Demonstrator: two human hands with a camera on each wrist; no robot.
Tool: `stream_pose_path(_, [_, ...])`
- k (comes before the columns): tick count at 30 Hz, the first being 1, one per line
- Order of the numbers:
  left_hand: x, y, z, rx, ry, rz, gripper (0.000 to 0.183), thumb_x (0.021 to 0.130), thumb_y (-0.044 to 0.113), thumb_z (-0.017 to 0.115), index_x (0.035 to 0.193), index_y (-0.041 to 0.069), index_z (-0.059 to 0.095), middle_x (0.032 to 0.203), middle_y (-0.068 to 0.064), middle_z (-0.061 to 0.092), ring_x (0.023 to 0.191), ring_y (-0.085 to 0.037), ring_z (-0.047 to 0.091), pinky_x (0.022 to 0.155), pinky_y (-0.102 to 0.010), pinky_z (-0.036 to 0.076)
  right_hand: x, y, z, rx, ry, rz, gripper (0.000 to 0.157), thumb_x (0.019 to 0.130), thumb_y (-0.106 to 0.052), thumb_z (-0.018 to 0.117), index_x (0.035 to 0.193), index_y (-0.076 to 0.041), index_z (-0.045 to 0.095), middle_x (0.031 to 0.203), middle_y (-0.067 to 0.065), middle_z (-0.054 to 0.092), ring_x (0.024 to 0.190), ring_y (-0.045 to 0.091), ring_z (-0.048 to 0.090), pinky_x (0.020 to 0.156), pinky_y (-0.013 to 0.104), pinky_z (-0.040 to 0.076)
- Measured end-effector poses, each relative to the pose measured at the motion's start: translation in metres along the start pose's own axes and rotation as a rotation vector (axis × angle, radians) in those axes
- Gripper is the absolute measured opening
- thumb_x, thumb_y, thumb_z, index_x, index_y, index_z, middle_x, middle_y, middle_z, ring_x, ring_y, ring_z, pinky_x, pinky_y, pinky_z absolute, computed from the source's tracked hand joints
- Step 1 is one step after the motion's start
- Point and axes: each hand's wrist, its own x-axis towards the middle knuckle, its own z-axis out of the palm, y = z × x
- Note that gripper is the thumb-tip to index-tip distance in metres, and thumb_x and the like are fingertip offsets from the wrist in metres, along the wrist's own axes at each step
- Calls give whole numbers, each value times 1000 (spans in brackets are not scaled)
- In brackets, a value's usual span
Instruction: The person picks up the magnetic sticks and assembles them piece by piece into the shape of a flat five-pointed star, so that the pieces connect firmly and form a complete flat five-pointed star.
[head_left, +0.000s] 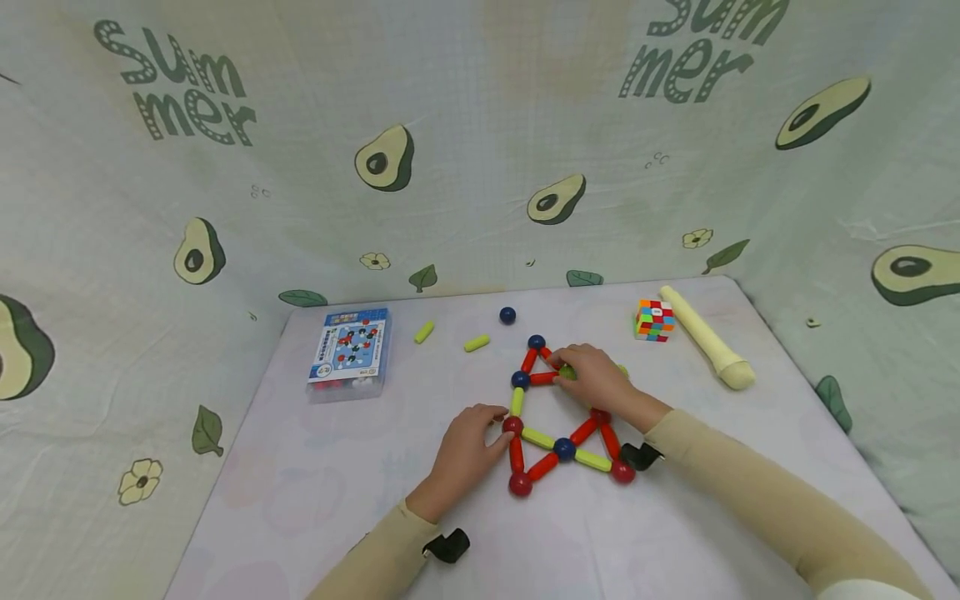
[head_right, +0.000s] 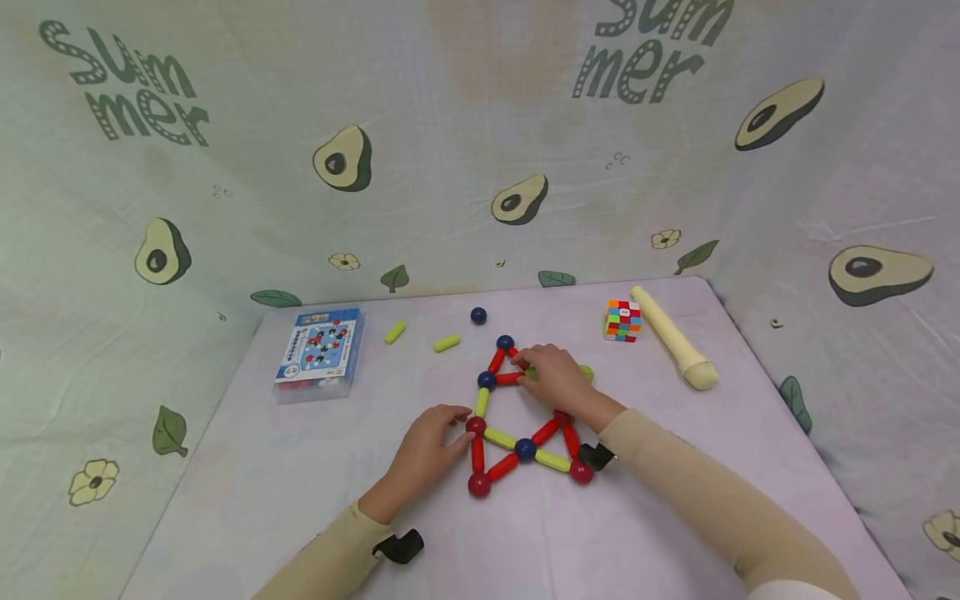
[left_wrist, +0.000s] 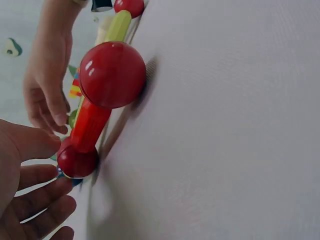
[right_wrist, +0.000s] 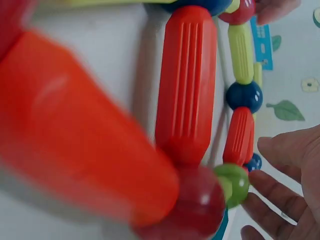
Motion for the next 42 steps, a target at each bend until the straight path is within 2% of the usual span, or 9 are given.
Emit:
stream_pose_path(7, [-1, -4, 2, -94, 6, -23, 30, 92, 28, 78, 119, 16, 71, 105, 4, 68, 96, -13, 60, 86, -33, 55, 11, -16, 12, 94, -38, -42, 29, 95, -20, 74, 123, -12, 70, 110, 4, 68, 102, 23, 60, 93, 43, 52])
stream_pose_path(17, [0, -2, 2, -210, -27, -7, 29, 93, 27, 77, 120, 19, 73, 108, 7, 70, 98, -12, 63, 91, -38, 53, 18, -29, 25, 43, -63, -78, 26, 95, -21, 74, 120, -14, 73, 112, 3, 66, 100, 20, 57, 94, 39, 52])
stream_pose_path(27, [1, -5, 3, -218, -35, 5, 28, 92, 28, 77, 119, 20, 74, 107, 8, 71, 100, -13, 63, 92, -38, 53, 21, -30, 29, 41, -53, -47, 24, 94, -21, 75, 117, -14, 73, 102, 1, 62, 91, 18, 55, 86, 34, 52])
stream_pose_path(30, [5, -12, 3, -223, -37, -11, 28, 93, 30, 76, 120, 22, 74, 109, 10, 71, 102, -12, 63, 93, -38, 53, 21, -30, 30, 42, -43, -49, 23, 94, -20, 75, 116, -13, 73, 106, 3, 63, 93, 19, 56, 89, 36, 53])
stream_pose_path(33, [12, -25, 1, -222, -9, -56, 26, 95, 33, 74, 120, 24, 74, 111, 11, 69, 103, -11, 62, 94, -38, 52, 21, -31, 31, 53, -32, -50, 24, 94, -19, 75, 116, -11, 73, 111, 5, 64, 96, 20, 58, 92, 38, 53])
stream_pose_path(40, [39, -66, -18, -210, 166, -154, 26, 96, 29, 73, 119, 17, 72, 107, 3, 68, 100, -16, 61, 90, -39, 51, 18, -32, 31, 71, -22, -37, 24, 94, -18, 75, 117, -9, 74, 111, 5, 64, 97, 20, 59, 93, 37, 53])
stream_pose_path(42, [47, -75, -22, -210, 195, -175, 27, 96, 27, 73, 120, 15, 71, 107, 0, 67, 100, -18, 60, 89, -40, 50, 18, -31, 31, 77, -23, -37, 24, 94, -17, 75, 116, -9, 74, 111, 4, 64, 98, 19, 59, 93, 37, 53])
